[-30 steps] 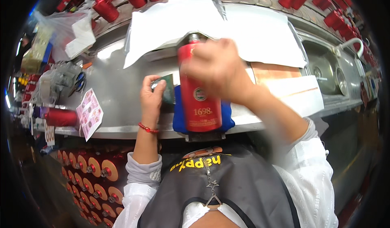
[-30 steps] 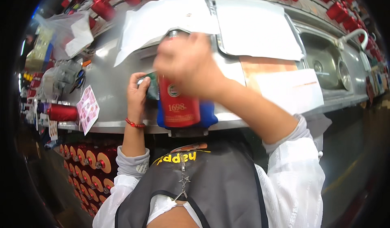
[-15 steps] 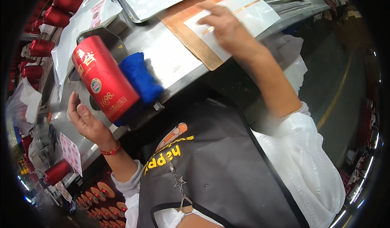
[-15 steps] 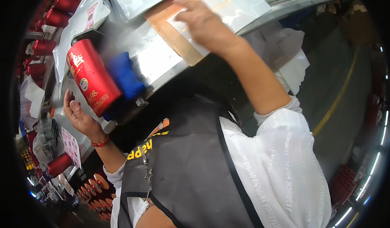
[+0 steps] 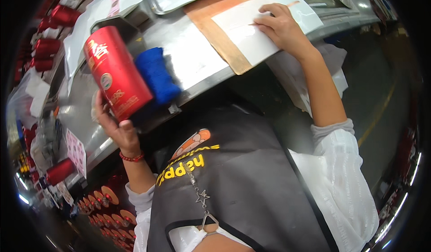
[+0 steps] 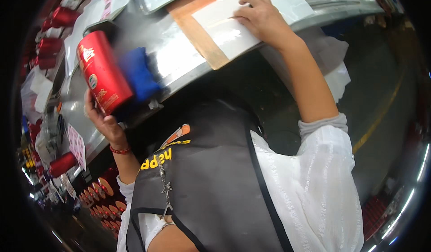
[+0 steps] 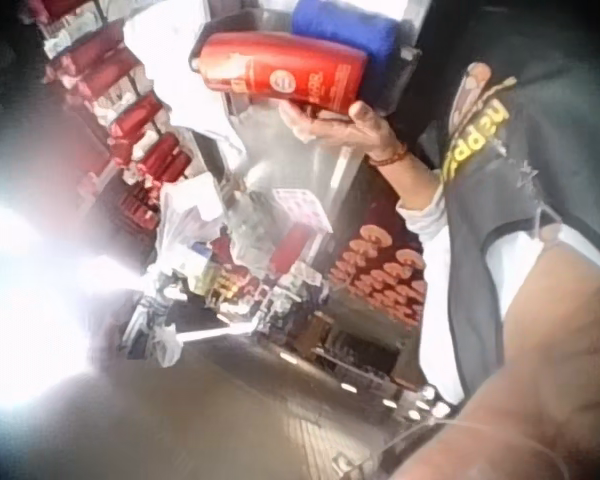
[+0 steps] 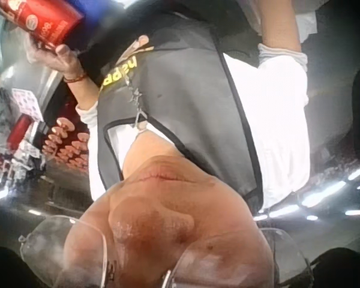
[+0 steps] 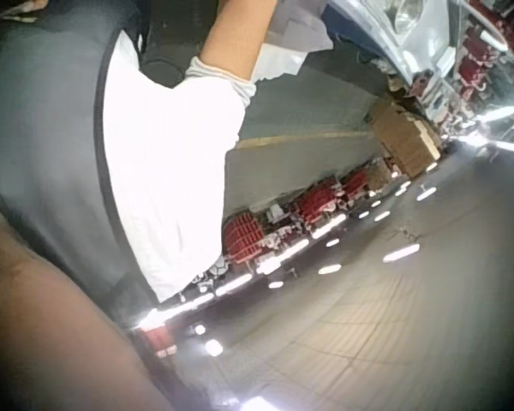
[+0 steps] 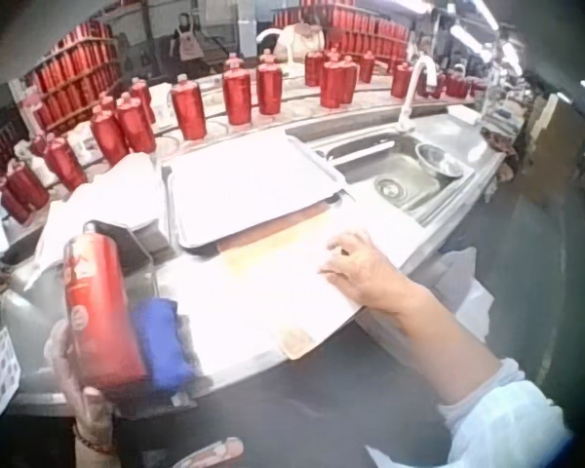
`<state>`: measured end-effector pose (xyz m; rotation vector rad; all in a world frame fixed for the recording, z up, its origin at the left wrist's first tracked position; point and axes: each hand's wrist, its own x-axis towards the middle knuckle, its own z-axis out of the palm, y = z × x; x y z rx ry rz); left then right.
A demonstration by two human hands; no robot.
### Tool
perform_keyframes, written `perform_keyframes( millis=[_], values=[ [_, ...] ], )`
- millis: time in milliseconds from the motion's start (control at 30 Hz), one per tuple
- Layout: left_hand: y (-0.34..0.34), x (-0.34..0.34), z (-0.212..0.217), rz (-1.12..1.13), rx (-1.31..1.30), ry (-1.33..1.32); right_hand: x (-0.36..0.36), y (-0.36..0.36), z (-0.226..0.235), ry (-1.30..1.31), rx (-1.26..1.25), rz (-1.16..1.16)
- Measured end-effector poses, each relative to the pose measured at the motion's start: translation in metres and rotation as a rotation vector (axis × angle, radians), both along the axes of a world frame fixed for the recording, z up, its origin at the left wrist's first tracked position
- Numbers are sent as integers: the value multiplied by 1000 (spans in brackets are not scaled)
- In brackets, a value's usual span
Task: The person applies a red label to a red cylindrical bottle, smooths it with a green card, and uses a wooden stick to press the edges. They then place a gold circular sticker on the bottle neck and smooth it. The process is repeated for a second bottle.
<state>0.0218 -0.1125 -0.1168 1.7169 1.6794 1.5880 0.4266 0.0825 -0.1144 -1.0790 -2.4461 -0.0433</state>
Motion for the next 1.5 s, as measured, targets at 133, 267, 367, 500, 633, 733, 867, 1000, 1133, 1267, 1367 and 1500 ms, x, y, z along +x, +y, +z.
perform_keyframes(
  millis=[133, 267, 367, 500, 633, 733, 867, 1000, 1133, 1267, 1367, 1500],
  values=[
    [-5, -14, -3, 12, -56, 280, -13, -10, 17, 74, -83, 62],
    [-6, -14, 18, 42, -27, 444, -62, -44, 71, 113, -196, 125],
    [-5, -4, 48, -238, 72, -116, -112, -71, 107, 145, -253, 325],
    [0, 0, 94, -288, 36, 218, -180, -103, 133, 252, -328, 548],
    [-16, -1, 84, -215, -132, 65, -209, -109, 113, 350, -465, 571],
    [-23, -11, 59, -160, -193, -65, -215, -107, 87, 391, -543, 498],
    [-24, -12, 34, -56, -170, -139, -216, -107, 67, 423, -635, 435],
    [-28, -7, 40, -82, -342, -460, -216, -108, 63, 439, -677, 402],
    [-27, -6, 43, -146, -317, -624, -216, -108, 63, 434, -680, 393],
    [-27, -11, 40, -152, -299, -568, -218, -110, 65, 505, -727, 356],
    [-23, -11, 34, -108, -209, -441, -215, -108, 63, 502, -764, 352],
    [-22, -12, 32, -84, -208, -379, -214, -108, 59, 521, -780, 363]
  ],
)
